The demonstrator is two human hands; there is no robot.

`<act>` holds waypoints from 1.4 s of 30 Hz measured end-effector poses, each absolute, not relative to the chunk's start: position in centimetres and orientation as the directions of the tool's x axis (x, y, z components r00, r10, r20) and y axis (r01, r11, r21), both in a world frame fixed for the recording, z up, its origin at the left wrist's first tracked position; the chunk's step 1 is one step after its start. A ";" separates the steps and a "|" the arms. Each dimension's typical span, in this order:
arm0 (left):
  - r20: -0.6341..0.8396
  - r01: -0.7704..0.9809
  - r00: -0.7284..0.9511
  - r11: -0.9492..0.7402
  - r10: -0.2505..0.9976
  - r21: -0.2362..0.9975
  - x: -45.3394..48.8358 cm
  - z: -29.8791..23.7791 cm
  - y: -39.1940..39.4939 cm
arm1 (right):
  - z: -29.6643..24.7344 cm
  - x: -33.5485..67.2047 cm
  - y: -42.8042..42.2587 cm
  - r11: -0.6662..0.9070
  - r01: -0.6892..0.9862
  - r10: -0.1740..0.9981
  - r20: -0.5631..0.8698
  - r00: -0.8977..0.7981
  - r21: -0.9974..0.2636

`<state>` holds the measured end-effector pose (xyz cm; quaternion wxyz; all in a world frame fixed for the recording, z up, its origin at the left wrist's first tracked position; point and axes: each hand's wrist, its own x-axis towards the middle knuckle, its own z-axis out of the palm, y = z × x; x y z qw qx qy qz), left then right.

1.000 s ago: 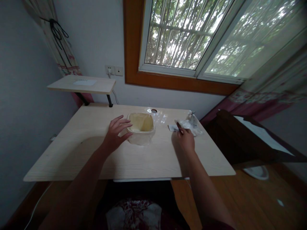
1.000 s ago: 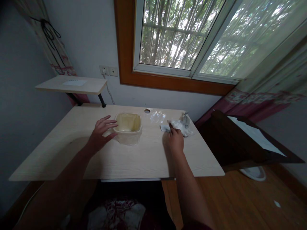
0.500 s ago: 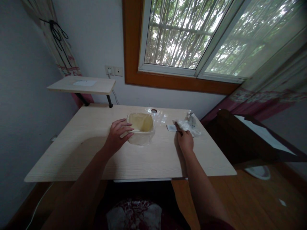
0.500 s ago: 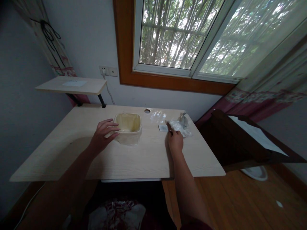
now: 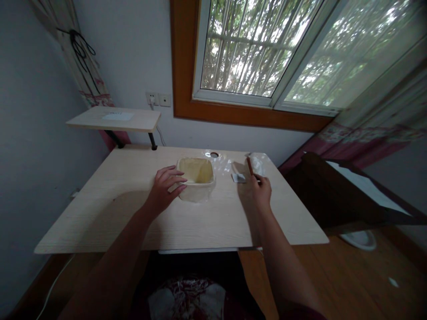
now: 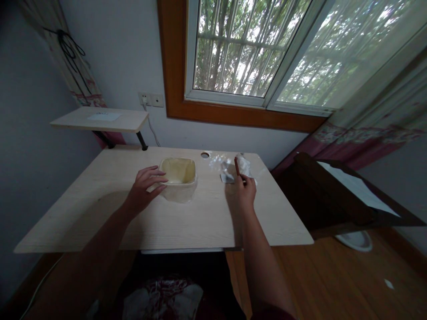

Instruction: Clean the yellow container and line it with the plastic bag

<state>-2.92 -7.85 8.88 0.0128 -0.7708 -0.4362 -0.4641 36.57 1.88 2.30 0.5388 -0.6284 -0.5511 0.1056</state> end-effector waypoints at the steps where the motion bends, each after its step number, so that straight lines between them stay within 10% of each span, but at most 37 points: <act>1: 0.725 0.686 0.188 -0.617 0.663 0.386 -2.9 8.9 -7.8 | 2.5 36.5 1.9 0.195 0.548 0.807 0.451 0.381 -0.813; 29: 0.725 0.687 0.195 -0.619 0.661 0.380 -2.9 8.9 -7.9 | 4.9 35.0 0.5 0.359 0.123 0.891 0.379 0.251 -0.925; 42: 0.719 0.663 0.093 -0.582 0.689 0.471 -3.1 9.9 -8.3 | 10.9 29.9 -3.0 0.691 0.446 0.712 0.642 -0.284 -0.569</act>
